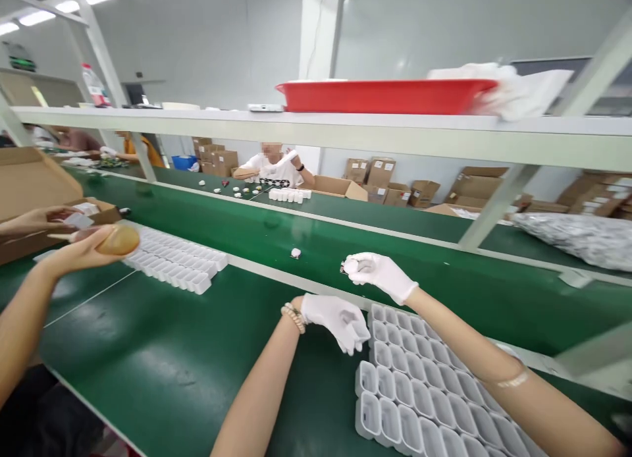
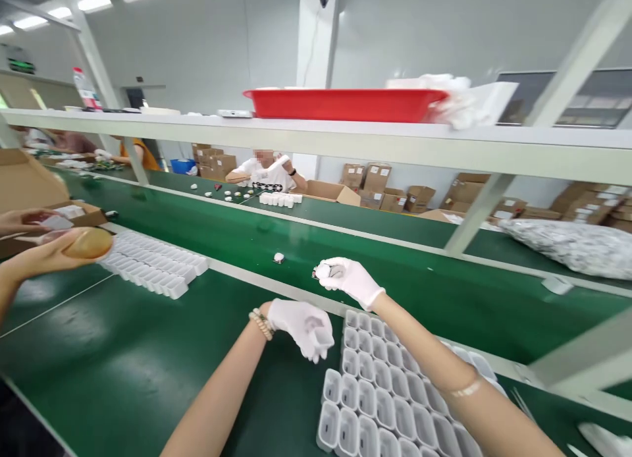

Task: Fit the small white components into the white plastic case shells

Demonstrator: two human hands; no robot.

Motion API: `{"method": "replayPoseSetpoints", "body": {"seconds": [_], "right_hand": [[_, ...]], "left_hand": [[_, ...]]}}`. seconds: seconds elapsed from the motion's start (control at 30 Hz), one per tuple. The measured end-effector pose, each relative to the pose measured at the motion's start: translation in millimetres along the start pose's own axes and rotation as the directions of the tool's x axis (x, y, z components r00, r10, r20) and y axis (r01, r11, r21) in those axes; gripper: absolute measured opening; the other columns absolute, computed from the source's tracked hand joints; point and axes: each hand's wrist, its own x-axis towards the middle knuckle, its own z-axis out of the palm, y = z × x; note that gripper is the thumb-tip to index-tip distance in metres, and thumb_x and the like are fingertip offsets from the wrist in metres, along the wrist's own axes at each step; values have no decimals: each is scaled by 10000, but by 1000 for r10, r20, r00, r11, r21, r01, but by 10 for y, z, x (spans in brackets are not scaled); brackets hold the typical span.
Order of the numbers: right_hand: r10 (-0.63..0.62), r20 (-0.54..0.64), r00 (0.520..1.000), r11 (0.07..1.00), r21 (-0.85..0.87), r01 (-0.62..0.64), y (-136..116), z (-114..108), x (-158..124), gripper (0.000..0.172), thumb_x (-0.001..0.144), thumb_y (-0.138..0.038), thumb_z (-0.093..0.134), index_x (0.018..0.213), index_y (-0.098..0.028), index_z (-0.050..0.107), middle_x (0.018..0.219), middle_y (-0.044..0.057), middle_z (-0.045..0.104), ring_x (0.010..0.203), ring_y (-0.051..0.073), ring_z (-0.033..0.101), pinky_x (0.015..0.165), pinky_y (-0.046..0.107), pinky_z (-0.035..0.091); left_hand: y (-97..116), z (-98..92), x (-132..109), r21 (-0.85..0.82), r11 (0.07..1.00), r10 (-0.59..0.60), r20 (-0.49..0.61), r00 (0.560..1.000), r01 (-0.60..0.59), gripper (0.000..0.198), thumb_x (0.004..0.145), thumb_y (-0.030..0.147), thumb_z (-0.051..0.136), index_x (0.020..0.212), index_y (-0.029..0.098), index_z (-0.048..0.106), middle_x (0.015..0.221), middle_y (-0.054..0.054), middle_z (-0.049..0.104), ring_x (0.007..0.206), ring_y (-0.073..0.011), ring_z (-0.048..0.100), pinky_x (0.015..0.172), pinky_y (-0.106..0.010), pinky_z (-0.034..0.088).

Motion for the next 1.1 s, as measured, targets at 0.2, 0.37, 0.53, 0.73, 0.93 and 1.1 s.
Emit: {"method": "replayPoseSetpoints", "body": {"seconds": [0.2, 0.37, 0.53, 0.73, 0.93, 1.1], "right_hand": [[25, -275, 961, 994, 110, 6, -351, -384, -1411, 571, 574, -394, 898, 1078, -208, 706, 1082, 97, 756, 1028, 312, 700, 942, 478, 560], [-5, -360, 933, 997, -73, -23, -383, -317, -1873, 480, 656, -459, 838, 1097, -302, 732, 988, 32, 745, 922, 271, 690, 867, 451, 579], [-91, -265, 960, 980, -197, 39, -481, -278, -1912, 388, 773, -354, 757, 1158, -350, 708, 938, 5, 732, 874, 228, 684, 801, 392, 597], [-208, -265, 942, 963, -223, 150, -552, -267, -1951, 379, 781, -289, 766, 1150, -354, 706, 1153, -4, 742, 1069, 235, 690, 950, 386, 570], [-241, -281, 929, 949, -268, 165, -523, -225, -1962, 381, 784, -295, 757, 1147, -398, 699, 1172, -31, 737, 1060, 223, 704, 884, 333, 612], [-145, -228, 963, 966, -242, 88, -531, -194, -1924, 379, 804, -310, 734, 1169, -398, 689, 1182, -31, 726, 1111, 217, 679, 936, 330, 591]], "left_hand": [[281, 666, 491, 5, 995, 94, 110, 989, -95, 324, 930, 348, 614, 1202, 174, 597, 1222, -94, 617, 1041, -220, 629, 895, -420, 547], [588, 1196, 648, 138, 971, 183, 102, 978, -196, 395, 732, 280, 793, 1097, 223, 655, 1140, -37, 690, 1011, -219, 651, 932, -367, 530], [795, 1323, 597, 224, 932, 281, 56, 958, -286, 285, 762, 194, 728, 1034, 226, 653, 1032, 0, 712, 944, -177, 666, 903, -315, 538], [816, 1313, 574, 317, 899, 289, 88, 953, -302, 271, 786, 141, 698, 1038, 221, 640, 993, 0, 708, 910, -172, 670, 817, -289, 554], [774, 1320, 603, 343, 891, 274, 121, 954, -299, 364, 768, 106, 731, 1097, 223, 627, 1123, -29, 699, 1073, -216, 647, 908, -339, 544], [757, 1323, 609, 338, 882, 292, 154, 944, -328, 362, 770, 120, 745, 1097, 212, 621, 1152, -38, 699, 1071, -221, 653, 900, -345, 550]]}}
